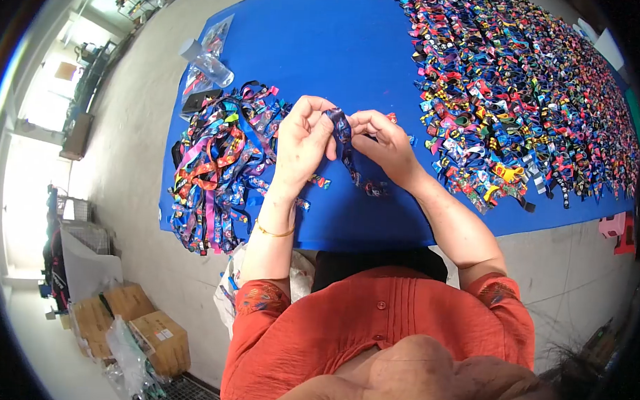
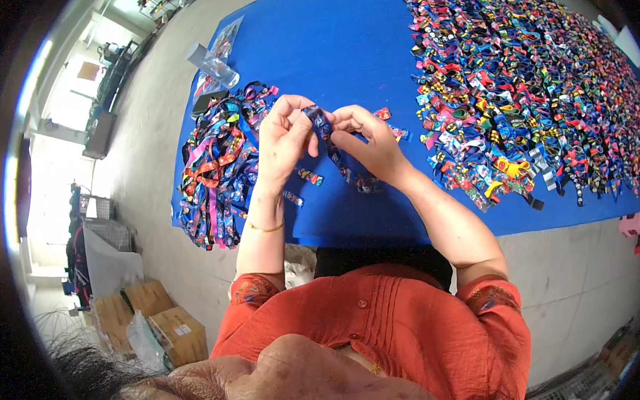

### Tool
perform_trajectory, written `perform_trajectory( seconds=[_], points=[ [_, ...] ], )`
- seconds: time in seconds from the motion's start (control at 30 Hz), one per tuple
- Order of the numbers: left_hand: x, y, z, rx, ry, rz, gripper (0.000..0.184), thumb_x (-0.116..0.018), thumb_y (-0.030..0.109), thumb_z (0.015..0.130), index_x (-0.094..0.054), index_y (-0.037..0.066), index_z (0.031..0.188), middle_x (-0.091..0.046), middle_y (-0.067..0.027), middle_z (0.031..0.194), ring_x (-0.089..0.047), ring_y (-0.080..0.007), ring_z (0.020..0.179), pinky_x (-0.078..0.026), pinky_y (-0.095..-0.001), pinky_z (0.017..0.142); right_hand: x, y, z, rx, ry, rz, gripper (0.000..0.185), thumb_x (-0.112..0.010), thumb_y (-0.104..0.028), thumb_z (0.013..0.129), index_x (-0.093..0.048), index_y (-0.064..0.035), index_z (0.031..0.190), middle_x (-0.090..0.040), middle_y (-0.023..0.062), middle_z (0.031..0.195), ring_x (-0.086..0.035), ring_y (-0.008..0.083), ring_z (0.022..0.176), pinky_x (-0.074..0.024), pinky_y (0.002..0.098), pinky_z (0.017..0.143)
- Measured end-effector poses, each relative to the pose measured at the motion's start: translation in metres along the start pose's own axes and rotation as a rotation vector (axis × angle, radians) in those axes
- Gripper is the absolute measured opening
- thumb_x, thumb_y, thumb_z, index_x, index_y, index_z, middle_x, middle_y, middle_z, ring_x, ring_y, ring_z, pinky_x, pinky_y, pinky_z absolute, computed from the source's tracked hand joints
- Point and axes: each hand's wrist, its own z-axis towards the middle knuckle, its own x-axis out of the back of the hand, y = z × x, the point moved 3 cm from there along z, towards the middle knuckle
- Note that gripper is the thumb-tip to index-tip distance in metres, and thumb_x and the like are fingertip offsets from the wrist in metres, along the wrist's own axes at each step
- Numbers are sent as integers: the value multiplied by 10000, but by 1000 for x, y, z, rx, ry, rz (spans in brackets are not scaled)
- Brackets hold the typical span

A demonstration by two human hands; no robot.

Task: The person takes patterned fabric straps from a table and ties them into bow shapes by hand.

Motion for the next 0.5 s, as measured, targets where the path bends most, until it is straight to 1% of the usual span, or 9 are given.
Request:
perform_trajectory(
  seconds=[0.03,0.13,0.17,0.27,0.37,0.4,0.43,0.47,0.5],
  points=[
    [-1,-1,5,-3,24,-39,109,-577,44,1002,-593,-37,1073,-679,-40,776,-513,-34,535,-395,-186,488,3,3,1,-35,3,-1,193,-659,-137,977,-646,-12,1124,-665,23,1064,-613,87,1006,-485,270,917],
    [5,-16,18,3,16,48,147,-635,113,994,-657,-28,1029,-701,-53,832,-542,-46,551,-379,-179,481,10,8,2,-119,-6,-25,178,-660,-127,977,-651,-11,1112,-671,-1,1011,-614,70,964,-488,257,886],
    [10,-20,19,74,39,63,142,-700,93,944,-706,-30,1016,-708,-37,859,-563,-46,624,-411,-184,549,10,6,2,-131,-24,-46,168,-658,-123,979,-654,-9,1102,-673,-7,998,-613,64,952,-490,252,873],
    [13,-30,28,-16,81,236,141,-746,87,906,-735,-15,1004,-710,-25,859,-605,-67,729,-461,-201,670,14,8,5,-143,25,33,143,-651,-115,985,-663,-10,1081,-681,-16,982,-611,49,923,-492,241,839],
    [12,-34,34,-177,109,204,76,-775,71,877,-781,28,940,-723,-17,914,-558,-34,707,-462,-213,662,19,2,8,-132,128,145,138,-647,-113,989,-670,-14,1081,-687,-15,994,-607,43,912,-488,233,819],
    [11,-36,33,-139,94,159,95,-771,81,885,-776,17,955,-730,-29,919,-588,-58,748,-475,-221,709,21,0,10,-127,162,176,139,-645,-114,990,-672,-15,1084,-689,-14,1001,-606,43,911,-486,231,815],
    [10,-35,33,-102,78,114,114,-767,91,893,-772,7,970,-736,-42,925,-619,-82,789,-487,-228,755,26,5,10,-139,152,175,161,-611,-111,1004,-664,-10,1117,-699,32,1062,-631,87,981,-492,257,899],
    [9,-34,33,-67,62,68,134,-763,100,901,-767,-4,985,-743,-55,930,-649,-106,830,-500,-236,802,28,6,11,-134,174,182,161,-618,-115,1002,-664,-9,1114,-701,32,1049,-632,84,962,-494,252,881],
    [10,-38,32,46,33,49,158,-739,88,922,-750,-30,1026,-751,-85,959,-668,-124,830,-517,-255,811,28,6,12,-128,197,187,162,-625,-118,1001,-665,-8,1112,-703,31,1036,-633,80,944,-497,247,863]
  ],
)
